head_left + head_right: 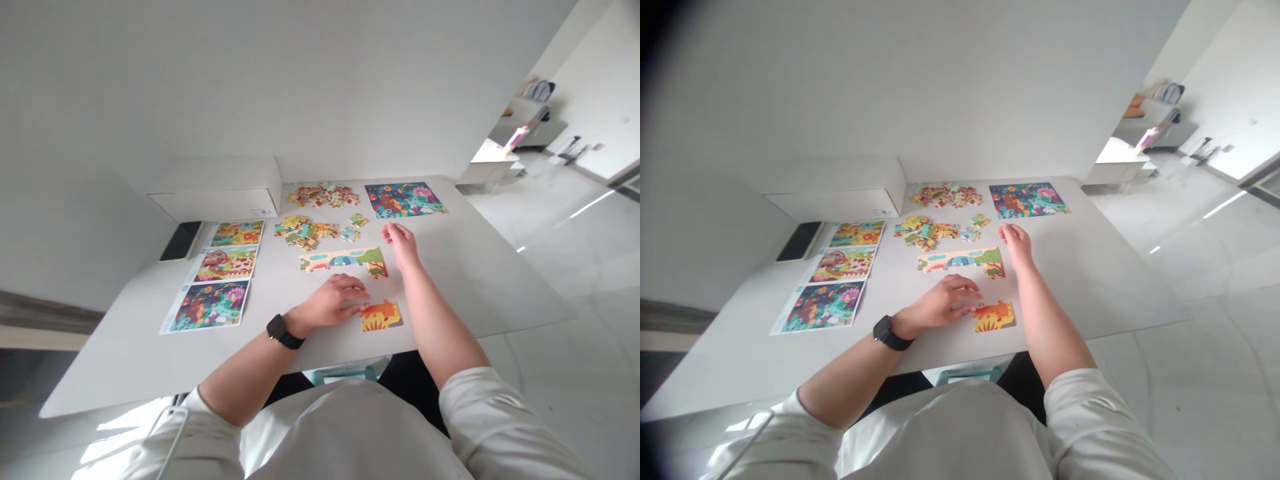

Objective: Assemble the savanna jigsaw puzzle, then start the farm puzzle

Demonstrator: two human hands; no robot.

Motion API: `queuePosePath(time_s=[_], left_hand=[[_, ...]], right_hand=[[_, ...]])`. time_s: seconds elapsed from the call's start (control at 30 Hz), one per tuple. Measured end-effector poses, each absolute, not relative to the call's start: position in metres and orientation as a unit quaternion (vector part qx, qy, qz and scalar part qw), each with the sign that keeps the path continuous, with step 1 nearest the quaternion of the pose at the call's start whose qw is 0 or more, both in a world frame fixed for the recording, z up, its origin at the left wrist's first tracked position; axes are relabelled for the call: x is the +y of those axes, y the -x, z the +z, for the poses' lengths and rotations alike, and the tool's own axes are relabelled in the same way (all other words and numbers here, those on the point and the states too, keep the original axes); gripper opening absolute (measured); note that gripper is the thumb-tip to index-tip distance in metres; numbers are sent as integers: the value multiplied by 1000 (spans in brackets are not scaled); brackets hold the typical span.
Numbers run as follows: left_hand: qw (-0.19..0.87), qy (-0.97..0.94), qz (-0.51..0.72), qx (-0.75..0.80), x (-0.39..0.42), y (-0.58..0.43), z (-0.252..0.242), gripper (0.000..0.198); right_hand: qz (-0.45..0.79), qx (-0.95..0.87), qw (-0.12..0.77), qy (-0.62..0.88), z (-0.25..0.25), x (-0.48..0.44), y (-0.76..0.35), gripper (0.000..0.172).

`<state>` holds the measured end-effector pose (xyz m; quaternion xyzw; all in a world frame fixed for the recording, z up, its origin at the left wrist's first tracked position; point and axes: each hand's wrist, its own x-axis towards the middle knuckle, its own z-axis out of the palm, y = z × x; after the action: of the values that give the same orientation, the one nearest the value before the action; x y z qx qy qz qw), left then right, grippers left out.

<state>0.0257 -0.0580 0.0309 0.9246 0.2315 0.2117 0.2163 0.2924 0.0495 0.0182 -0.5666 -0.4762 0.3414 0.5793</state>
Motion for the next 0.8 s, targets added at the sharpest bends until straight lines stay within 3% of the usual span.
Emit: queuePosePath(time_s=[0.23, 0.4, 0.57, 0.7, 0.8], left_hand=[[161, -811, 349, 441, -21, 16, 28, 24], [147, -752, 371, 525, -6, 32, 19, 27], [142, -739, 362, 550, 4, 36, 10, 31], [147, -728, 340, 577, 8, 35, 7, 31], [155, -718, 327, 595, 8, 33, 6, 30]], right_hand=[[319, -501, 559, 579, 6, 50, -291, 59], [263, -563, 518, 588, -4, 45, -289, 57], [166, -616, 493, 592, -1, 41, -284, 44], [187, -692, 420, 557, 12, 58, -275, 28], [171, -752, 349, 532, 21, 84, -263, 26]])
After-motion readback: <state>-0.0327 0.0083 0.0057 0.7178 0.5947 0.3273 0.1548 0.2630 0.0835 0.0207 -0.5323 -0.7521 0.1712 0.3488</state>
